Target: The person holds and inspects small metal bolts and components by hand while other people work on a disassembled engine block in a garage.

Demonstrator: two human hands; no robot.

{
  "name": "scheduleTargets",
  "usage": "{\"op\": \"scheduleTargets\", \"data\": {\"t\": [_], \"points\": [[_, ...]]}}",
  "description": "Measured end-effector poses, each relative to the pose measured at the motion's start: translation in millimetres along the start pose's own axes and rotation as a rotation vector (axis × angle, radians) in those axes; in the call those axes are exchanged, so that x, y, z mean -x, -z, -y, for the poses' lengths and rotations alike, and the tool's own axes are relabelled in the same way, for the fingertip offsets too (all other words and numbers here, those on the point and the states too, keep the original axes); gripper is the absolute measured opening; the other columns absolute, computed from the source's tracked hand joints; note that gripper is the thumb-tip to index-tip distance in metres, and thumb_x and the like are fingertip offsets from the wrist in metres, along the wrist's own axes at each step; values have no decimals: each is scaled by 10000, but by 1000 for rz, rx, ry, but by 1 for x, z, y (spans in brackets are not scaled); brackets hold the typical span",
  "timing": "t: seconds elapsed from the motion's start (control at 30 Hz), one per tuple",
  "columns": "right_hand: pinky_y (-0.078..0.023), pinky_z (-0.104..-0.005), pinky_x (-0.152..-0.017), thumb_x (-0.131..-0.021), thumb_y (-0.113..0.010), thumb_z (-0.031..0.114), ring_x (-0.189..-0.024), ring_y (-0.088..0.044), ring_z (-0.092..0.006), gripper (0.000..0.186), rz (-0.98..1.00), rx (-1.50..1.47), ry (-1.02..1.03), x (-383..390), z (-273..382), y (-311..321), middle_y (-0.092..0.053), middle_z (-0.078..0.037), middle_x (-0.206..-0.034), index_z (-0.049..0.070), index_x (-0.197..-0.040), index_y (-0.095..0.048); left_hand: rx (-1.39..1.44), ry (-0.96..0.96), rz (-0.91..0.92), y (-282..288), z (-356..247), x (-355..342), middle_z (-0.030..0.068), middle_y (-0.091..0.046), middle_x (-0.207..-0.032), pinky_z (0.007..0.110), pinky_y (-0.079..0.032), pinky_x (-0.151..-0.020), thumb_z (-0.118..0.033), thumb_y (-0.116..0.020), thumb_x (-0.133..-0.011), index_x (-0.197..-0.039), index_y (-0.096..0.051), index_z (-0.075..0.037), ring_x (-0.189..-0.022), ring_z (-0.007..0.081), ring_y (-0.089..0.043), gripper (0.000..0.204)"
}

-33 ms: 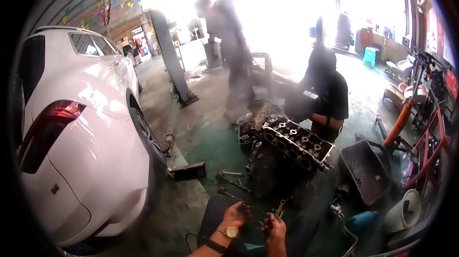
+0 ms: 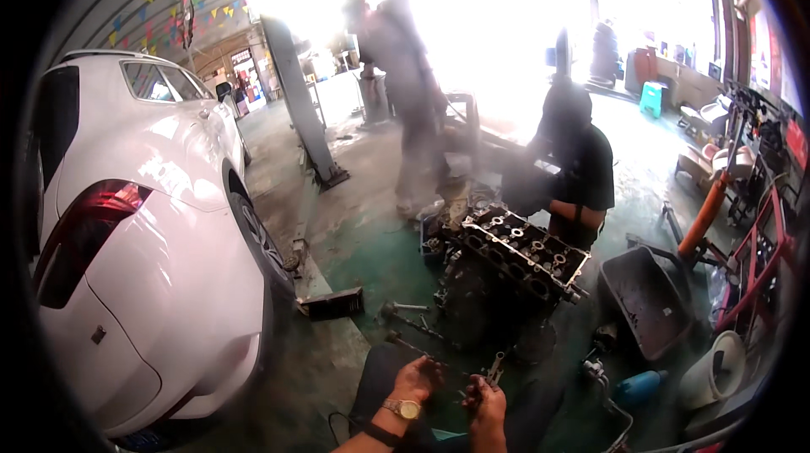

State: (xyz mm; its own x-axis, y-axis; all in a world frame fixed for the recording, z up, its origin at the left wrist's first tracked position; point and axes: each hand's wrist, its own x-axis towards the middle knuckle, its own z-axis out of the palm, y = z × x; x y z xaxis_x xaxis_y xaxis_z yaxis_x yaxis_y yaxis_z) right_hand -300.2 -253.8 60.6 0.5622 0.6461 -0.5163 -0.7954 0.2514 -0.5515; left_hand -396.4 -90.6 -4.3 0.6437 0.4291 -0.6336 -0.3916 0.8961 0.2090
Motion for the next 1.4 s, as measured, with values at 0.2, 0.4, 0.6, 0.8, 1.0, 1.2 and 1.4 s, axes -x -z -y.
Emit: {"op": "scheduleTargets", "data": {"t": [0.2,0.4,0.6,0.8,1.0,1.2,1.4], "points": [[-456,-289,-473,-918,-606,176,-530,-503,-128,143,7,-21,36,1,9,4,-568,-32,-711,38,-947,-633,-73,-55,-43,-11,9,-1,126,-636,-777,428,-492,-702,-229,-583,-906,-815,-599,-42,-738,292,-601,209],[-405,-296,-473,-923,-580,199,-512,-460,-128,190,-39,8,17,-6,3,12,-534,-30,-701,20,-983,-605,-72,-15,-75,-7,13,-1,132,-641,-766,415,-488,-698,-218,-586,-904,-800,-600,-66,-727,300,-599,184],[-409,-283,-493,-918,-600,227,-535,-452,-111,219,16,24,-13,-15,-3,19,-536,-13,-724,27,-1007,-605,20,7,-77,2,14,-8,130,-647,-749,421,-485,-678,-244,-585,-904,-760,-601,-75,-701,295,-601,222],[-376,-253,-476,-916,-617,185,-532,-446,-105,188,-120,106,-50,-14,-8,19,-543,-14,-737,27,-1019,-604,-7,70,-123,16,26,-20,108,-669,-762,427,-496,-679,-275,-593,-897,-747,-608,-94,-684,277,-616,236],[-335,-236,-456,-950,-558,207,-533,-415,-83,191,-85,122,-120,-23,-18,24,-529,-9,-752,28,-1000,-605,51,86,-172,28,27,-25,108,-659,-754,433,-502,-659,-266,-592,-900,-772,-605,-96,-678,259,-611,213],[-323,-236,-447,-942,-577,375,-524,-405,-77,384,-133,220,-116,-38,-27,31,-542,-12,-775,11,-1058,-618,16,42,-252,27,29,-30,113,-660,-729,447,-493,-655,-254,-591,-911,-723,-628,-89,-659,277,-613,253],[-362,-241,-461,-973,-495,427,-534,-467,-88,432,-259,255,-84,-59,-17,32,-582,-15,-759,24,-1055,-626,10,87,-275,31,25,-36,97,-632,-774,399,-494,-660,-253,-568,-932,-800,-592,-82,-663,240,-592,218]]}}
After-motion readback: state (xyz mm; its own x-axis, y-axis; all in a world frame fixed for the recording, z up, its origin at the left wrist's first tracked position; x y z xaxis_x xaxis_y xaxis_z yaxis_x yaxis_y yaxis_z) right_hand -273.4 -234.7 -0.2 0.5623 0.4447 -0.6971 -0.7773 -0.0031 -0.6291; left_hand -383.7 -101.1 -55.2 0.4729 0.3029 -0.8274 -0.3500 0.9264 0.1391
